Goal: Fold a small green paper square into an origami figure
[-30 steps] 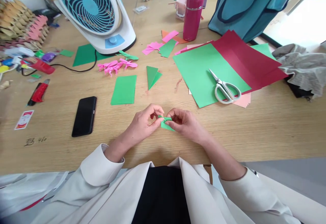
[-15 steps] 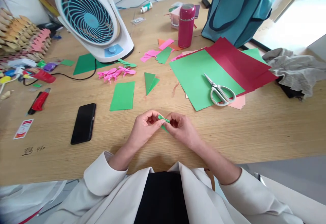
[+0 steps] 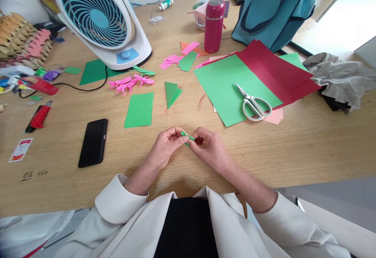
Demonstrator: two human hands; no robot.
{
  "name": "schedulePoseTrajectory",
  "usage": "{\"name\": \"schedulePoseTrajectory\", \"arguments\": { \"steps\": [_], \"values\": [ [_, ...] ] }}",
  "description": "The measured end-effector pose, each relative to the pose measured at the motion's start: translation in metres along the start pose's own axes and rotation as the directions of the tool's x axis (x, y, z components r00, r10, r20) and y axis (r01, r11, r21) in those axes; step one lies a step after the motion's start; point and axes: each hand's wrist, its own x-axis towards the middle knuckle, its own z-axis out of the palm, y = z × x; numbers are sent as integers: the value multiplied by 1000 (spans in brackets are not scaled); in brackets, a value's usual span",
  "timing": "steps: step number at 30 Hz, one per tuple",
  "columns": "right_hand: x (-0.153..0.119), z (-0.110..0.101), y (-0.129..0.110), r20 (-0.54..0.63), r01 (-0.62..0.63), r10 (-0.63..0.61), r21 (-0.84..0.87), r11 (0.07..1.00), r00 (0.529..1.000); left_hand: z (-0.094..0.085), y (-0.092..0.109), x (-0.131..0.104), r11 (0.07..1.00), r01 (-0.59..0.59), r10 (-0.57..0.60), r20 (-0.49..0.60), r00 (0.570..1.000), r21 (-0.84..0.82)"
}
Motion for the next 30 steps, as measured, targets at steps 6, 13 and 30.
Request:
{"name": "schedulePoseTrajectory", "arguments": {
  "steps": [6, 13, 30],
  "values": [
    [1, 1, 9, 104, -97, 79, 184, 978, 991, 2, 1, -4, 1000, -22, 22, -22, 1000, -1],
    [6, -3, 12, 119, -164, 122, 471, 867, 985, -3, -2, -4, 964, -80, 86, -13, 996, 252],
    [6, -3, 17, 134, -93, 54, 301, 949, 989, -5, 0, -4, 840, -216, 209, 70, 975, 497]
  ]
}}
